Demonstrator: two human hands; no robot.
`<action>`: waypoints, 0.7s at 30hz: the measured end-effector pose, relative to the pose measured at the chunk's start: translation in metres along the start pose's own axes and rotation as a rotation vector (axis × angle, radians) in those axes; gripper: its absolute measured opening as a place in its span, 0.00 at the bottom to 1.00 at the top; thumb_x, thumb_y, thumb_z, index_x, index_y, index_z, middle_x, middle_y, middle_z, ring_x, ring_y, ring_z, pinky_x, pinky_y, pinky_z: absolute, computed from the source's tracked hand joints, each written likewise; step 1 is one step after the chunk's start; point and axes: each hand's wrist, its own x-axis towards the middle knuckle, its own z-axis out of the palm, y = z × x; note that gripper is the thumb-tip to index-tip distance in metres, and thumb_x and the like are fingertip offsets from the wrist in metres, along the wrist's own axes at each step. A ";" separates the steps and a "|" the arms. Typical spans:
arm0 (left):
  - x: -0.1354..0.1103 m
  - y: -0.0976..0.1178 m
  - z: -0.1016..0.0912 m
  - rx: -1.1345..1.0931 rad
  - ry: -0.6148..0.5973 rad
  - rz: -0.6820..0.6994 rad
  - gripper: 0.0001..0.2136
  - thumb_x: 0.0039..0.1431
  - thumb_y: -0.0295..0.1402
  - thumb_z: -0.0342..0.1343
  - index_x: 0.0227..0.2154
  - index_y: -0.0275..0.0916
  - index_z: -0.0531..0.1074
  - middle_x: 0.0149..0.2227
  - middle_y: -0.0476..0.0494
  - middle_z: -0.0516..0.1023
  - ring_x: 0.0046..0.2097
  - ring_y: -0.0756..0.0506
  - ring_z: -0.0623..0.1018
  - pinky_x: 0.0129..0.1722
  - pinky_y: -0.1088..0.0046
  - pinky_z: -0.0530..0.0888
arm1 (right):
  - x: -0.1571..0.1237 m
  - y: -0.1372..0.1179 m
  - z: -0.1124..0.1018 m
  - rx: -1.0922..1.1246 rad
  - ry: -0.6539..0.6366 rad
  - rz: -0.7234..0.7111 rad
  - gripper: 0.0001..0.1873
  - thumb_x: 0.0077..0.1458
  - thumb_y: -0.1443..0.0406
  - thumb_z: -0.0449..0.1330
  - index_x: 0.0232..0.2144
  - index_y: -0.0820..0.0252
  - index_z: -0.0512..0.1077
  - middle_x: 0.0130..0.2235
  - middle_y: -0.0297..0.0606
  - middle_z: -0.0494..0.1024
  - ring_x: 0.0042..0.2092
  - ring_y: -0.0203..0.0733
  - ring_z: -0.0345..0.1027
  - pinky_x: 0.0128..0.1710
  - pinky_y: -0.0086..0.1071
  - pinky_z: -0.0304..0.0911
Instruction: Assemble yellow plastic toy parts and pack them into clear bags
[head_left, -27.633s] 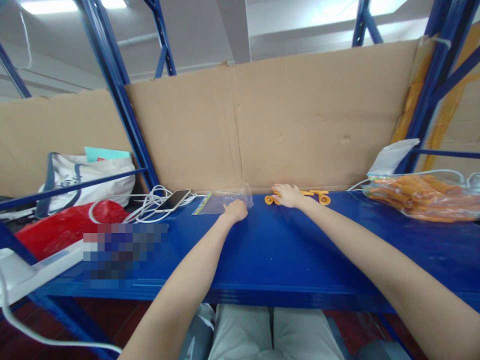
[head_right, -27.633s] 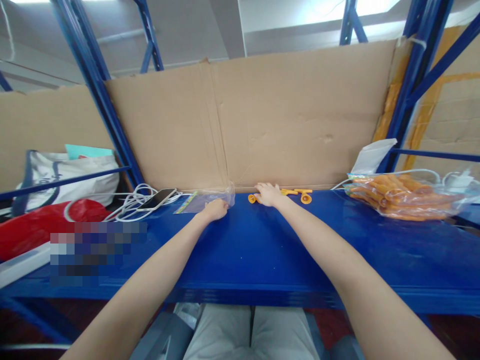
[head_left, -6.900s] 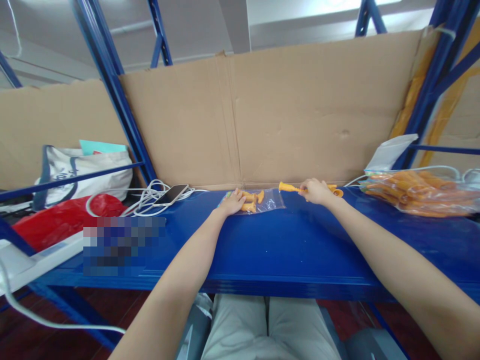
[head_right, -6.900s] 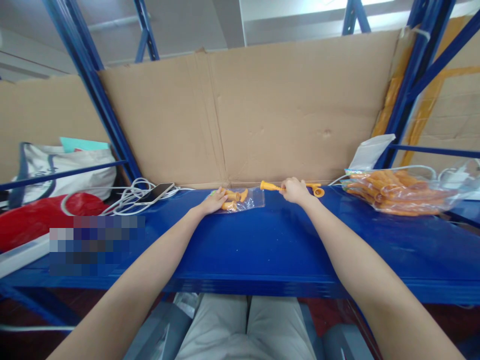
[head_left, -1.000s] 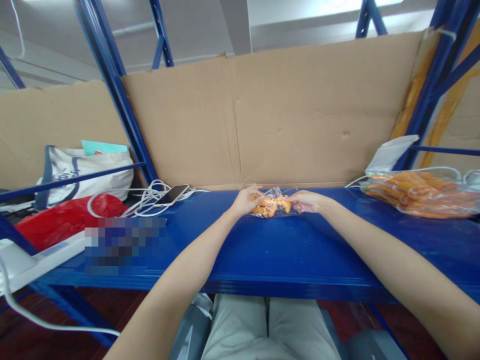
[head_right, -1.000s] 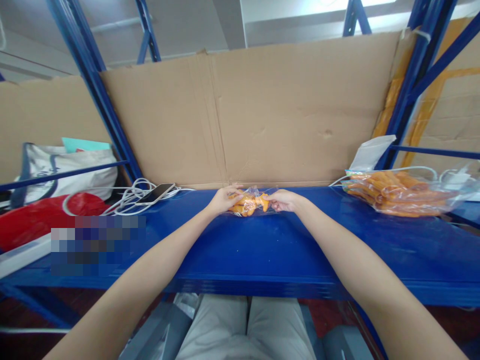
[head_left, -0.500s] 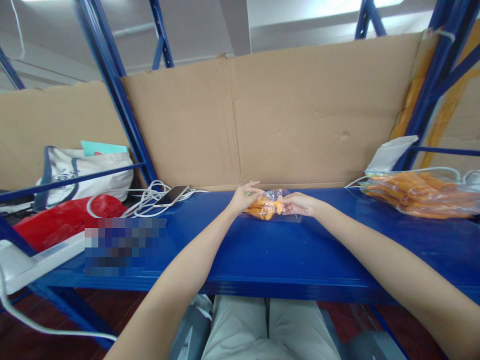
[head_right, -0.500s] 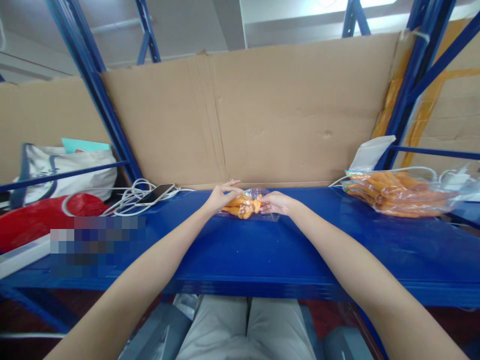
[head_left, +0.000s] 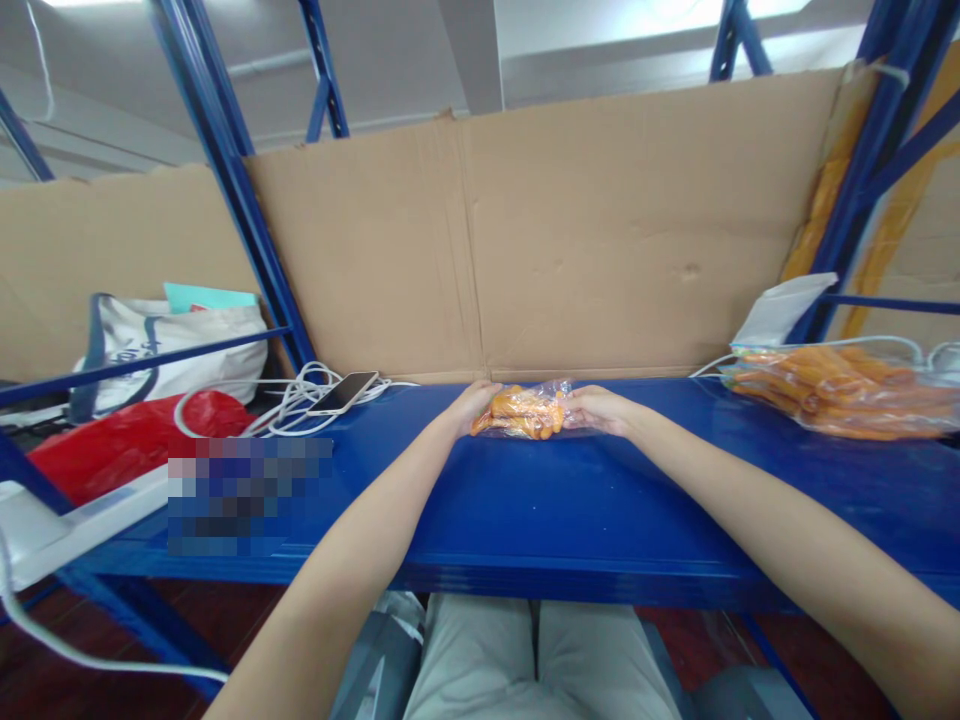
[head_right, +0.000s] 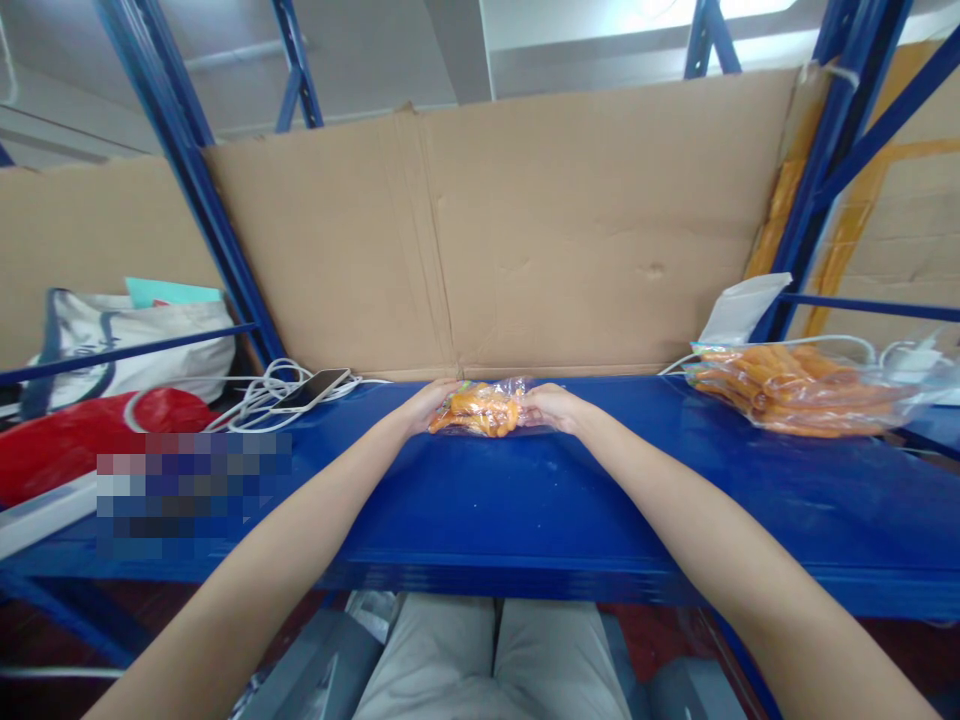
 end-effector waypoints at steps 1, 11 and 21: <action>-0.001 0.000 0.000 -0.021 0.007 -0.037 0.07 0.56 0.34 0.59 0.35 0.38 0.71 0.30 0.43 0.80 0.39 0.40 0.81 0.40 0.64 0.79 | -0.001 0.000 0.000 -0.050 -0.004 -0.018 0.10 0.52 0.77 0.60 0.21 0.64 0.69 0.20 0.37 0.75 0.22 0.32 0.70 0.25 0.22 0.68; -0.003 0.002 0.000 0.392 0.131 0.104 0.11 0.51 0.31 0.61 0.39 0.36 0.74 0.37 0.44 0.80 0.41 0.44 0.79 0.42 0.70 0.75 | -0.007 -0.009 -0.003 -0.484 0.074 -0.100 0.16 0.51 0.76 0.53 0.15 0.61 0.65 0.13 0.34 0.71 0.15 0.29 0.60 0.17 0.22 0.55; -0.010 0.009 0.000 0.800 0.249 0.240 0.04 0.53 0.32 0.57 0.27 0.37 0.74 0.32 0.47 0.79 0.40 0.44 0.77 0.43 0.71 0.71 | -0.012 -0.022 -0.012 -0.484 -0.170 -0.252 0.21 0.54 0.52 0.57 0.20 0.63 0.73 0.23 0.38 0.77 0.24 0.33 0.65 0.24 0.26 0.54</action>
